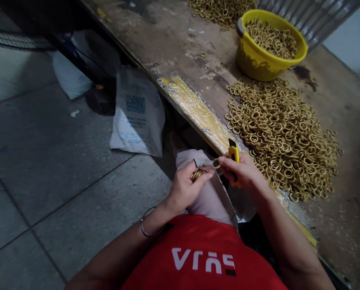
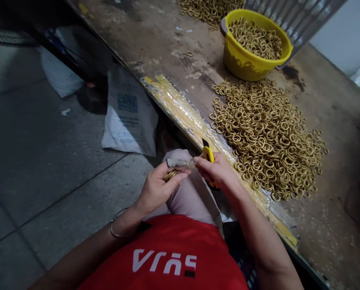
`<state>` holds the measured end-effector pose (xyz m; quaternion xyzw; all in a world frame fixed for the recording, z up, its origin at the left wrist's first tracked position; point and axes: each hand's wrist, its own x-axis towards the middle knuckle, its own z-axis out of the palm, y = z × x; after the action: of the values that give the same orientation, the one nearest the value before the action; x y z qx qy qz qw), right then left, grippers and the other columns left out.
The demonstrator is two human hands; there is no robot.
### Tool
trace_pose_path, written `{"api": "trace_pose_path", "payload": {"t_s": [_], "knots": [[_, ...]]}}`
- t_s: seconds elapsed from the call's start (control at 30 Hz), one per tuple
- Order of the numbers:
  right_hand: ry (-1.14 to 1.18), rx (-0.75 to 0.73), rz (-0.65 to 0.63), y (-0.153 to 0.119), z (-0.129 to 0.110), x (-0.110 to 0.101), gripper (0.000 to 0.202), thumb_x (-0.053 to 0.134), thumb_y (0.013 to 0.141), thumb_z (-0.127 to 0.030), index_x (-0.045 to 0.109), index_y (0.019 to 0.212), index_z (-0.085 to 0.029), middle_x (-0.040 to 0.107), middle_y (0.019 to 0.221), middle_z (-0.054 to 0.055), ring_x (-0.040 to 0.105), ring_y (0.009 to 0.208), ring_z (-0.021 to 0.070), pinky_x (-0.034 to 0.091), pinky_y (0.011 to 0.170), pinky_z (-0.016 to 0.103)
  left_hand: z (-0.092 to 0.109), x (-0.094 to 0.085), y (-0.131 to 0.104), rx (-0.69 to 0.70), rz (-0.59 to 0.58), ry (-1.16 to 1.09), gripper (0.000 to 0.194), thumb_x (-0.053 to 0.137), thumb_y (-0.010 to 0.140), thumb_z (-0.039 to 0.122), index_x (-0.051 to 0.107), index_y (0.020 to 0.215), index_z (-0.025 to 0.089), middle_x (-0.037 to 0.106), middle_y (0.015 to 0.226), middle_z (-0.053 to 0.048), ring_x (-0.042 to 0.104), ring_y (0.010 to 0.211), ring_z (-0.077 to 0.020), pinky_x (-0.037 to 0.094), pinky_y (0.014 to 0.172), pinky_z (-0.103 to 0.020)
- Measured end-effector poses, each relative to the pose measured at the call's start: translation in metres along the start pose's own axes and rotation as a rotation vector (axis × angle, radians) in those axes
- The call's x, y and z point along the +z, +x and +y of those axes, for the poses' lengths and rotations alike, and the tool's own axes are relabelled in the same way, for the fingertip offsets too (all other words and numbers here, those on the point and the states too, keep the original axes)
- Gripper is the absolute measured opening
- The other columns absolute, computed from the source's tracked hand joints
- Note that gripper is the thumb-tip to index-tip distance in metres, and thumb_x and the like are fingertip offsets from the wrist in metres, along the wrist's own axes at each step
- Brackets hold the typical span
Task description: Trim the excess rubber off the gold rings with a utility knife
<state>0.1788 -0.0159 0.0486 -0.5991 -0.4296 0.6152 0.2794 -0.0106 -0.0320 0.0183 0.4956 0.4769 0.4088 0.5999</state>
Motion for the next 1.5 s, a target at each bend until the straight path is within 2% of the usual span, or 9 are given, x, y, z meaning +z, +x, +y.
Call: {"api": "trace_pose_path", "payload": {"t_s": [0.13, 0.3, 0.5, 0.77, 0.97, 1.07, 1.17, 1.3, 1.5], "knots": [[0.255, 0.124, -0.068, -0.005, 0.008, 0.013, 0.04, 0.076, 0.066, -0.054, 0.055, 0.067, -0.02, 0.052, 0.051, -0.007, 0.036, 0.035, 0.0058, 0.026, 0.035, 0.02, -0.001, -0.002, -0.006, 0.081, -0.01, 0.144, 0.007, 0.077, 0.077, 0.021, 0.077, 0.083, 0.017, 0.07, 0.07, -0.002, 0.056, 0.061, -0.0142, 0.043, 0.061, -0.025], [0.204, 0.105, -0.089, -0.013, 0.012, 0.017, 0.046, 0.069, 0.073, -0.062, 0.054, 0.066, -0.02, 0.049, 0.052, -0.006, 0.037, 0.038, 0.0071, 0.026, 0.037, 0.022, -0.004, 0.0, -0.008, -0.062, -0.116, 0.004, 0.009, 0.077, 0.077, 0.024, 0.074, 0.078, 0.015, 0.065, 0.062, -0.001, 0.053, 0.057, -0.0117, 0.041, 0.054, -0.022], [-0.586, -0.31, 0.203, -0.043, 0.019, 0.019, 0.025, 0.052, 0.092, -0.034, 0.055, 0.071, -0.02, 0.054, 0.066, -0.001, 0.047, 0.059, 0.0127, 0.033, 0.058, 0.025, -0.007, 0.005, -0.007, -0.305, -0.161, -0.346, 0.034, 0.082, 0.071, 0.041, 0.06, 0.075, 0.016, 0.053, 0.057, 0.004, 0.043, 0.047, -0.0064, 0.029, 0.038, -0.015], [-1.279, -0.17, 0.251, -0.051, 0.025, 0.027, 0.015, 0.049, 0.093, -0.013, 0.064, 0.091, -0.016, 0.069, 0.09, 0.008, 0.063, 0.069, 0.0175, 0.031, 0.057, 0.028, -0.009, 0.006, -0.008, -0.218, -0.219, -0.223, 0.03, 0.076, 0.08, 0.041, 0.058, 0.078, 0.017, 0.05, 0.057, 0.005, 0.04, 0.049, -0.0071, 0.034, 0.043, -0.018], [-1.381, -0.101, 0.301, -0.025, 0.018, 0.033, 0.025, 0.039, 0.104, -0.025, 0.062, 0.097, -0.016, 0.069, 0.092, 0.012, 0.068, 0.073, 0.022, 0.034, 0.056, 0.029, -0.002, -0.005, 0.0, -0.034, -0.106, 0.054, 0.02, 0.072, 0.082, 0.031, 0.061, 0.071, 0.018, 0.049, 0.057, 0.004, 0.04, 0.052, -0.0103, 0.032, 0.048, -0.022], [-1.445, 0.032, 0.343, -0.003, 0.012, 0.023, 0.023, 0.04, 0.098, -0.01, 0.063, 0.104, -0.013, 0.07, 0.096, 0.016, 0.07, 0.077, 0.0239, 0.039, 0.059, 0.029, 0.008, -0.005, -0.006, -0.05, -0.276, 0.056, 0.018, 0.077, 0.078, 0.027, 0.064, 0.07, 0.017, 0.05, 0.059, 0.003, 0.04, 0.055, -0.0101, 0.031, 0.05, -0.021], [-1.47, 0.062, 0.459, 0.016, 0.004, 0.002, 0.023, 0.043, 0.096, -0.012, 0.063, 0.108, -0.013, 0.07, 0.102, 0.016, 0.069, 0.08, 0.0227, 0.041, 0.061, 0.029, 0.007, -0.002, -0.009, -0.232, -0.49, -0.166, 0.025, 0.078, 0.079, 0.036, 0.061, 0.074, 0.017, 0.047, 0.057, 0.005, 0.036, 0.05, -0.0079, 0.03, 0.046, -0.019], [-1.497, 0.006, 0.606, 0.041, -0.007, -0.023, 0.023, 0.045, 0.097, -0.017, 0.063, 0.11, -0.015, 0.066, 0.112, 0.014, 0.068, 0.081, 0.0214, 0.039, 0.06, 0.028, -0.007, -0.005, 0.003, -0.425, -0.441, -0.458, 0.04, 0.08, 0.075, 0.048, 0.056, 0.073, 0.016, 0.047, 0.059, 0.004, 0.035, 0.048, -0.0058, 0.023, 0.039, -0.015], [-1.509, 0.006, 0.578, 0.07, -0.011, -0.035, 0.029, 0.04, 0.094, -0.008, 0.067, 0.105, -0.012, 0.066, 0.106, 0.015, 0.066, 0.076, 0.0203, 0.036, 0.06, 0.029, -0.012, -0.012, 0.017, -0.488, -0.412, -0.713, 0.032, 0.082, 0.071, 0.034, 0.061, 0.087, 0.016, 0.057, 0.065, 0.001, 0.046, 0.049, -0.0069, 0.026, 0.038, -0.013]]}}
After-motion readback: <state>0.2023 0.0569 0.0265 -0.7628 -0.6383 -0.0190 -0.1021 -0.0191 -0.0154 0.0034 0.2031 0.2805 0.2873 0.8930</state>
